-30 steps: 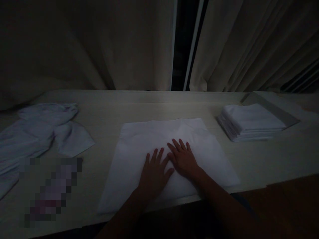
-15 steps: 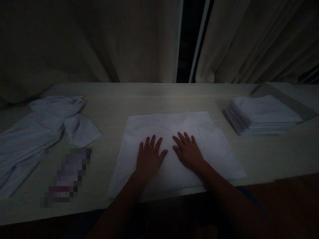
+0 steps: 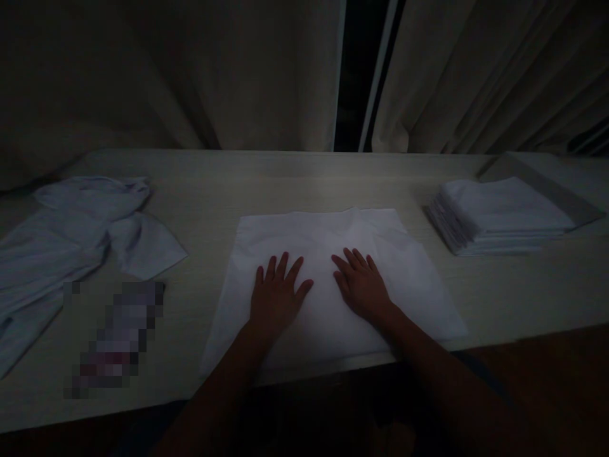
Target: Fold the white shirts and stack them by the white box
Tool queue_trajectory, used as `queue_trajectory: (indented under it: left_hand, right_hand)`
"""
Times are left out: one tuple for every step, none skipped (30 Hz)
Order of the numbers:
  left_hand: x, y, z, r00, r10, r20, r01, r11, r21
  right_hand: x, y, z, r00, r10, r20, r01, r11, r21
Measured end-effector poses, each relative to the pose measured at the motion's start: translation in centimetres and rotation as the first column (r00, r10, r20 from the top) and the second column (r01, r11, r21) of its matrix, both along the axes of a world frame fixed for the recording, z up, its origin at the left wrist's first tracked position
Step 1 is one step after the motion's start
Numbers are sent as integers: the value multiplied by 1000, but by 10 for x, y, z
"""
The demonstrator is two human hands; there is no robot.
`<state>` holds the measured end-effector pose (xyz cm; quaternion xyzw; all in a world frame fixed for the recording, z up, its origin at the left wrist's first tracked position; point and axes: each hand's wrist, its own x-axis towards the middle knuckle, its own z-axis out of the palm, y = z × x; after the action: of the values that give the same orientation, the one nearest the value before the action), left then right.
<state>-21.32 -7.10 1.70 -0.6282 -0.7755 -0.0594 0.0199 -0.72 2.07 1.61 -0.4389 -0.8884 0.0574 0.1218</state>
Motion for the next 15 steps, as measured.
queue_trajectory:
  left_hand:
    - [-7, 0, 0, 1000, 30, -9, -30, 1000, -7]
    - [-15, 0, 0, 997, 68, -20, -68, 998, -14]
    - [-24, 0, 0, 994, 109, -30, -109, 994, -21]
    - [-34, 0, 0, 988, 148, -38, -149, 988, -28]
    - [-43, 1, 0, 982, 181, -45, -183, 983, -33]
    - [-51, 2, 0, 978, 203, -49, -205, 978, -40]
    - [-58, 3, -1, 976, 214, -51, -216, 975, -46]
    - [-64, 5, -2, 974, 219, -51, -221, 974, -51]
    - [-69, 7, -2, 974, 220, -52, -223, 973, -51]
    - [-72, 9, -3, 973, 224, -52, -226, 973, -48]
    - [-74, 10, -4, 972, 228, -52, -230, 972, -43]
    - [-76, 11, -4, 971, 234, -52, -236, 971, -38]
    - [-77, 12, -4, 969, 241, -53, -243, 970, -34]
    - [-77, 12, -3, 968, 244, -56, -246, 969, -31]
    - [-76, 12, -1, 967, 249, -63, -251, 968, -25]
  right_hand:
    - [3, 3, 0, 1000, -20, 2, 20, 1000, 2]
    - [6, 6, -1, 999, -40, 5, 40, 999, 4]
    - [9, 9, -2, 998, -58, 10, 58, 998, 5]
    - [13, 12, -2, 997, -72, 14, 72, 997, 7]
    - [15, 14, -3, 997, -79, 17, 79, 997, 9]
    - [17, 15, -4, 996, -83, 18, 83, 996, 13]
    - [19, 16, -5, 996, -84, 18, 83, 996, 18]
    - [19, 17, -6, 996, -83, 16, 83, 996, 22]
    - [20, 17, -6, 997, -81, 15, 81, 996, 24]
    - [19, 17, -7, 997, -81, 14, 80, 996, 24]
    - [19, 17, -7, 997, -81, 14, 80, 996, 24]
    - [19, 17, -7, 997, -81, 15, 80, 996, 24]
    - [18, 17, -7, 997, -81, 15, 80, 996, 23]
    - [18, 16, -7, 997, -81, 15, 80, 996, 24]
    - [18, 16, -6, 997, -81, 15, 81, 996, 24]
